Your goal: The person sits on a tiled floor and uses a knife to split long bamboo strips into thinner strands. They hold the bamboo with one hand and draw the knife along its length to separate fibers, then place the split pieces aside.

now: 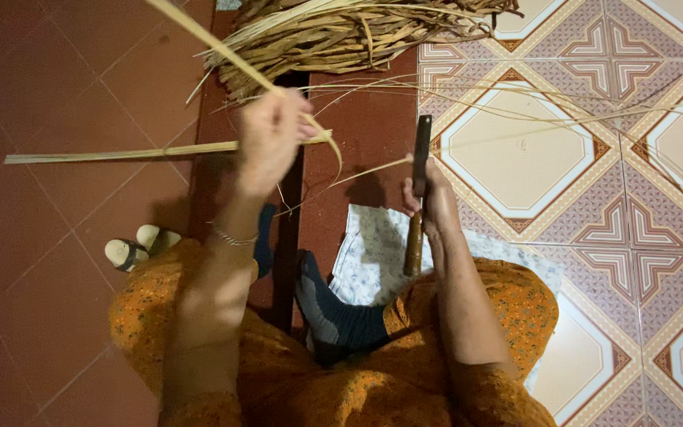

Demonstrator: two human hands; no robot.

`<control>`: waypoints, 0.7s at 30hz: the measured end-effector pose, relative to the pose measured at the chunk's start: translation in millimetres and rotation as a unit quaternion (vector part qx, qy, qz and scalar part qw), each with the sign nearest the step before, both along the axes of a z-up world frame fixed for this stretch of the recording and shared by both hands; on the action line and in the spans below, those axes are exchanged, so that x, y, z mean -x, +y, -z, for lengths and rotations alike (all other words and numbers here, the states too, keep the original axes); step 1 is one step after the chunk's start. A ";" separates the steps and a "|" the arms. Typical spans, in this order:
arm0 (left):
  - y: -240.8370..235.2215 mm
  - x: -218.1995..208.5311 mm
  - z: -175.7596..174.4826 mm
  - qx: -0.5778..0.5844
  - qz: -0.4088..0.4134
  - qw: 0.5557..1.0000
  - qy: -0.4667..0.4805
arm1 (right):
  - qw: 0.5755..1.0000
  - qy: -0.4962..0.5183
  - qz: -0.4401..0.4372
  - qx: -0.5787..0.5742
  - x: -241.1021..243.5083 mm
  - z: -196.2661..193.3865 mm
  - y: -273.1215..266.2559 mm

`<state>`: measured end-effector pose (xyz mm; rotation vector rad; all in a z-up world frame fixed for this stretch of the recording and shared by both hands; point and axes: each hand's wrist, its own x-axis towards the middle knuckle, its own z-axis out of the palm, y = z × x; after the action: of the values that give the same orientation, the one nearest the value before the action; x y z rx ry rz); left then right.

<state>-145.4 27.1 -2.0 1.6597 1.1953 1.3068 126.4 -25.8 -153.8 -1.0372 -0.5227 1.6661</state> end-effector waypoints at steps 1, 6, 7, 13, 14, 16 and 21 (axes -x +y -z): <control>-0.4 -13.3 0.3 -0.027 0.010 0.999 0.024 | 1.000 0.027 -0.011 0.002 6.7 -2.7 -3.5; -7.9 -77.3 -13.2 -0.122 0.018 0.984 0.132 | 0.992 0.071 -0.098 0.025 42.1 -0.6 -11.0; -9.5 -85.1 -18.9 -0.142 0.026 0.982 0.125 | 0.992 0.067 -0.103 0.035 49.0 2.4 -12.5; -12.7 -123.9 -49.3 -0.274 0.046 0.950 0.142 | 0.985 0.095 -0.135 0.050 78.1 14.9 -24.4; -10.2 -131.3 -51.4 -0.275 0.053 0.949 0.146 | 0.986 0.093 -0.127 0.049 77.9 16.2 -24.6; -7.8 -141.3 -54.5 -0.294 0.063 0.941 0.153 | 0.991 0.060 -0.110 0.039 71.8 15.6 -21.6; 5.1 -156.5 -70.6 -0.326 0.094 0.933 0.118 | 0.997 -0.008 -0.081 -0.001 7.9 -6.6 -4.7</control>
<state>11.1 32.1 68.5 2.3944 0.7273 1.5063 118.5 -30.4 -147.2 -1.0305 -0.6325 1.7991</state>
